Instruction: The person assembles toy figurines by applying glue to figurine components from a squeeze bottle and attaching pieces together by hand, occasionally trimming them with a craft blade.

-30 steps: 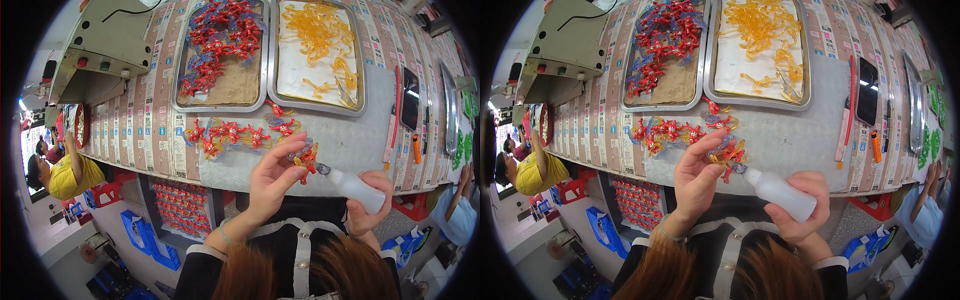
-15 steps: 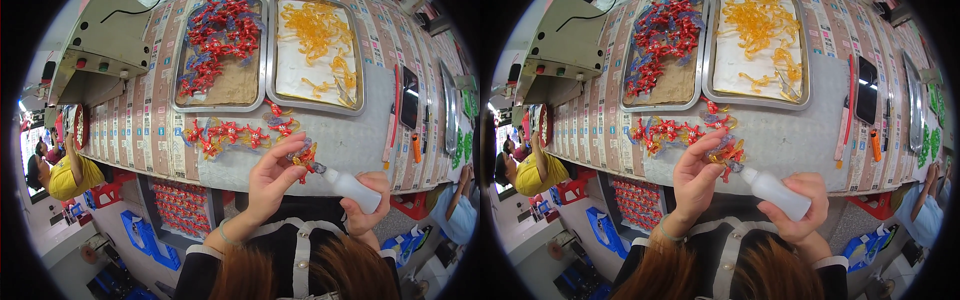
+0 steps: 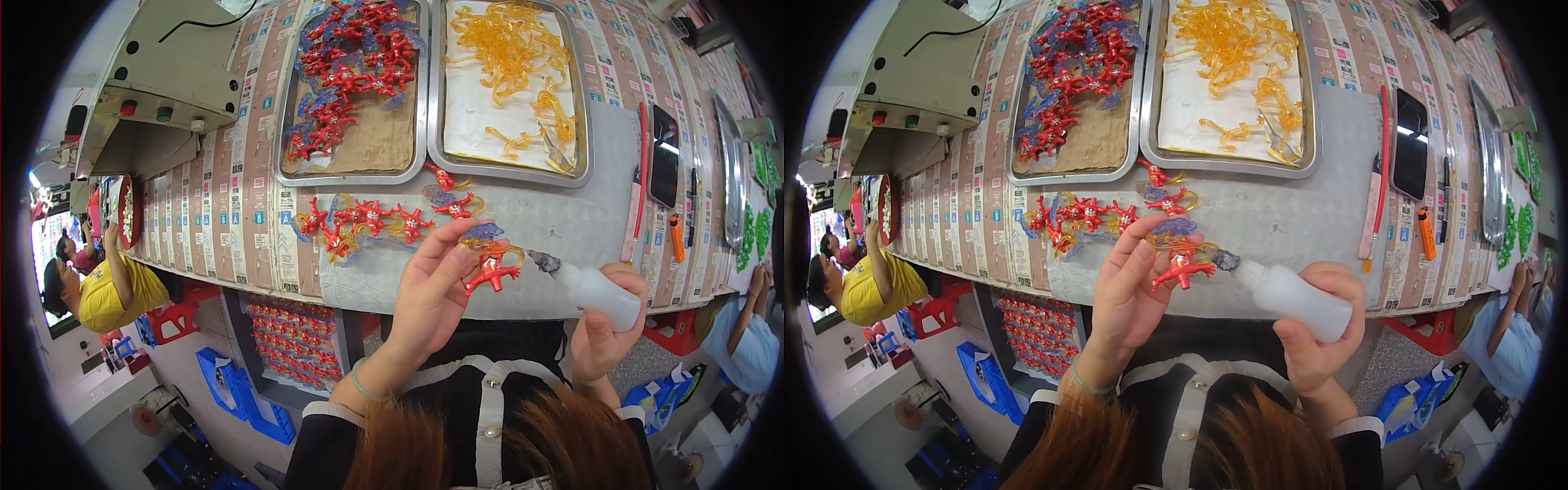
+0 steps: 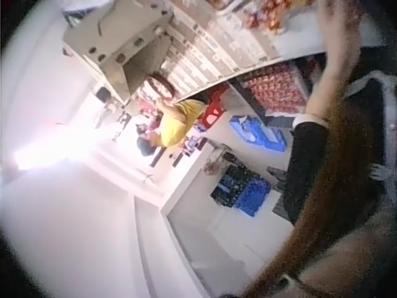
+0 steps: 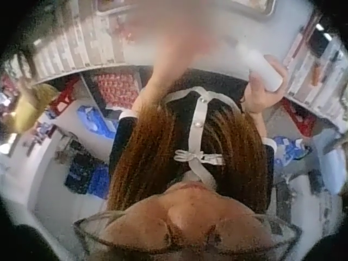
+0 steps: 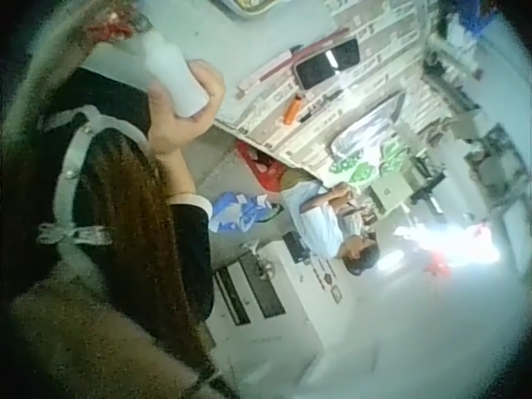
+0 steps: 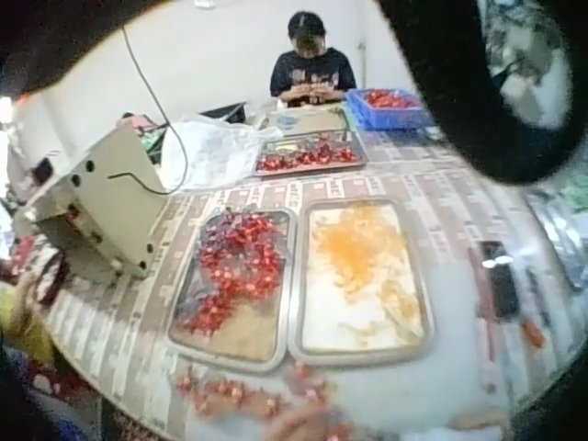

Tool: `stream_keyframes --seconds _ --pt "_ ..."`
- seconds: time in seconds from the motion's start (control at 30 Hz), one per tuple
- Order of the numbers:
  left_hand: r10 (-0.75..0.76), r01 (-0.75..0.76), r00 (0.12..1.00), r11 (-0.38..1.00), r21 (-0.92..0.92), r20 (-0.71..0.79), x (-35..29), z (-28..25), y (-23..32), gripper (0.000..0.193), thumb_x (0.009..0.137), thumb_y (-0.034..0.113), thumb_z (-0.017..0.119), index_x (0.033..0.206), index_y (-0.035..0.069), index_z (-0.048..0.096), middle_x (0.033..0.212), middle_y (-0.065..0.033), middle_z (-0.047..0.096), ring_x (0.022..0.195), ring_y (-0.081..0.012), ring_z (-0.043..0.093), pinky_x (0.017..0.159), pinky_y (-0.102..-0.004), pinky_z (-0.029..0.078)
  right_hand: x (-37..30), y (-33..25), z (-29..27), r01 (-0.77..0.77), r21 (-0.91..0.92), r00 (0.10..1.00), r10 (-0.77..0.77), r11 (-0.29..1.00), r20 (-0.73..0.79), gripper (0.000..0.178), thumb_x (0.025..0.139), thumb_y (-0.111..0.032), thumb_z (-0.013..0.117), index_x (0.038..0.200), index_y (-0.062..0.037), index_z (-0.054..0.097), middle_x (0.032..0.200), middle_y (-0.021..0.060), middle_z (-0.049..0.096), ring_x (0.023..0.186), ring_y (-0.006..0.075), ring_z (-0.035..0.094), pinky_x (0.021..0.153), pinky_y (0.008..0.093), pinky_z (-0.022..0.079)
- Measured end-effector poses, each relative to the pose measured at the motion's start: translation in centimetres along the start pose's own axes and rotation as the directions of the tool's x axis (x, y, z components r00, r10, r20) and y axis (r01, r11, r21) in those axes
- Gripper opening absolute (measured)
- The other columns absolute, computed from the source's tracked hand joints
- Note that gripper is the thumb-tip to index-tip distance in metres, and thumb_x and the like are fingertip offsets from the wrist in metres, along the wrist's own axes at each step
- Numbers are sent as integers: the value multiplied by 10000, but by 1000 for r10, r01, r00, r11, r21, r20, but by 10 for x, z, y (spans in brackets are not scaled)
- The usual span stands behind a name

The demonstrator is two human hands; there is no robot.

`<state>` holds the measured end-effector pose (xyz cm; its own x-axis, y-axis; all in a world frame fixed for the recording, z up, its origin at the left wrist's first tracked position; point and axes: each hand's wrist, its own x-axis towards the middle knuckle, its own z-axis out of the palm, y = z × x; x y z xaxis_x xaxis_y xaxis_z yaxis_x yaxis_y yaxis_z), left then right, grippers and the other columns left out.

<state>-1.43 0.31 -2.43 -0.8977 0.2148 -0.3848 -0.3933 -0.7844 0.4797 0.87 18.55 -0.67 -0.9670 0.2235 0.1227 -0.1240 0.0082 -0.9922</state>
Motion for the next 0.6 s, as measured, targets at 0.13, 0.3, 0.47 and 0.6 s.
stream_keyframes --seconds 0.13,0.3,0.47,0.6 --pt "-60 59 996 998 -15 -68 -3 -3 0 340 877 175 396 1166 6 339 1067 -190 502 987 -252 508 818 -353 424 0 -1 -2 49 -35 999 -48 998 10 478 655 -309 700 921 -5 446 849 102 464 741 153 450 660 243 376" --pt "-46 46 993 999 -3 -110 -4 -2 -1 350 879 193 396 1170 11 331 1033 -184 515 970 -247 516 831 -340 415 -1 1 -5 157 -134 985 -146 978 89 476 646 -305 709 915 -6 456 833 96 467 722 151 453 635 241 379" --pt "-33 34 993 999 10 -116 -5 1 0 353 878 192 400 1170 8 329 1036 -182 514 970 -247 516 832 -341 415 -1 1 -4 131 -152 989 -119 980 86 457 643 -289 713 906 -5 469 828 94 468 719 147 455 632 240 380" --pt "-40 40 995 999 -8 -88 -5 0 1 347 877 183 401 1165 4 332 1038 -192 511 970 -249 517 825 -339 422 0 0 -2 117 -142 990 -105 983 93 438 641 -264 714 903 -6 476 831 94 468 714 143 456 626 236 381"
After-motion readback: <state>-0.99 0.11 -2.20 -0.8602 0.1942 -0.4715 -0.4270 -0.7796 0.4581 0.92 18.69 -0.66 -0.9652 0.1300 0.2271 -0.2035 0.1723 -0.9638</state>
